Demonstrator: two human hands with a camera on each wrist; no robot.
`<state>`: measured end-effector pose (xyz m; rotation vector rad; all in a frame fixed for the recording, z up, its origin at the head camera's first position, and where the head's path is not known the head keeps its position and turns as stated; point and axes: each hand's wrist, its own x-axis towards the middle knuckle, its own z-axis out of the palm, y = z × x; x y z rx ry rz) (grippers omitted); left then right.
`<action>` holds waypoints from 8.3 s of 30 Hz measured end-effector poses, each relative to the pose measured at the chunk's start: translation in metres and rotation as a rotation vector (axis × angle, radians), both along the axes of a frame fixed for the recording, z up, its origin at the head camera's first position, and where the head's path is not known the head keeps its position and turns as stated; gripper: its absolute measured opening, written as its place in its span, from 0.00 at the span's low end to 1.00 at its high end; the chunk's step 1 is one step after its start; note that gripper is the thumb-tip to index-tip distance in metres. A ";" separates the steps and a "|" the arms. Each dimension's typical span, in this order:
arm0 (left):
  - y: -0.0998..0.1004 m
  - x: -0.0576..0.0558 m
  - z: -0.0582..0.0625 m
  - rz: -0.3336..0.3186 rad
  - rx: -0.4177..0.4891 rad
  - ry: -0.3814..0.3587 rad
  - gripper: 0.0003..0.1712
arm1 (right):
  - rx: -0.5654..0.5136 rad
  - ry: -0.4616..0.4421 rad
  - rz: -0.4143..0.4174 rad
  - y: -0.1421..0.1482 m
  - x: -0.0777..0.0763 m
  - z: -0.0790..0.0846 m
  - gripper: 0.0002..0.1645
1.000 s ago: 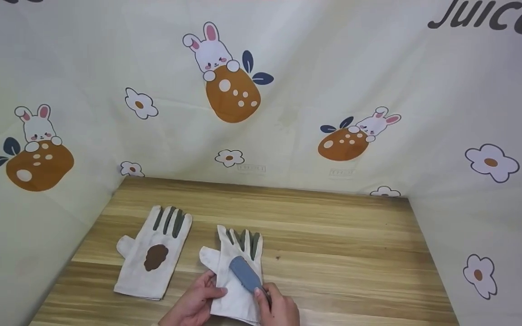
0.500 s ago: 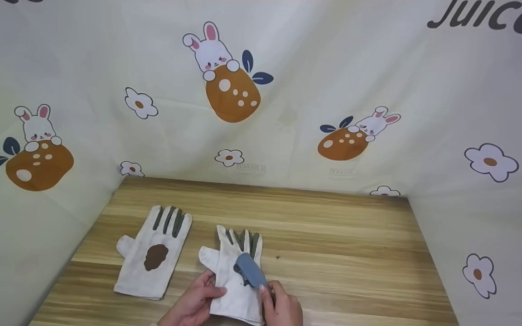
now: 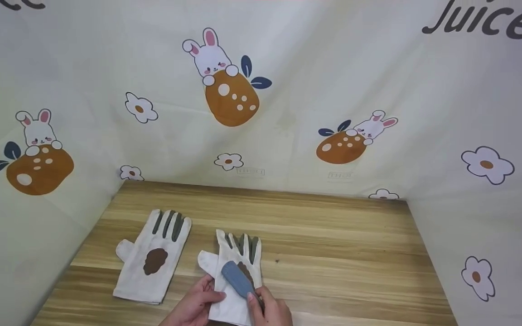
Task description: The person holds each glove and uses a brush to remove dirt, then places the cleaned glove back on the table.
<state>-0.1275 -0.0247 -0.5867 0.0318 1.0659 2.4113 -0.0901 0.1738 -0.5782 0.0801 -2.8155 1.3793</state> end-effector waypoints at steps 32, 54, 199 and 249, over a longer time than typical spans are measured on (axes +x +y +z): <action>0.004 -0.001 -0.001 0.011 -0.051 -0.024 0.34 | 0.007 -0.200 -0.128 0.011 -0.001 0.001 0.23; 0.006 0.002 0.005 0.027 -0.028 -0.041 0.38 | 0.049 0.084 -0.034 -0.004 0.003 0.002 0.12; 0.001 0.003 0.003 0.061 -0.039 -0.061 0.38 | 0.080 -0.056 -0.234 0.011 0.006 -0.006 0.19; -0.002 -0.002 0.010 0.051 0.121 -0.102 0.40 | -0.115 0.134 -0.115 0.013 0.018 -0.009 0.06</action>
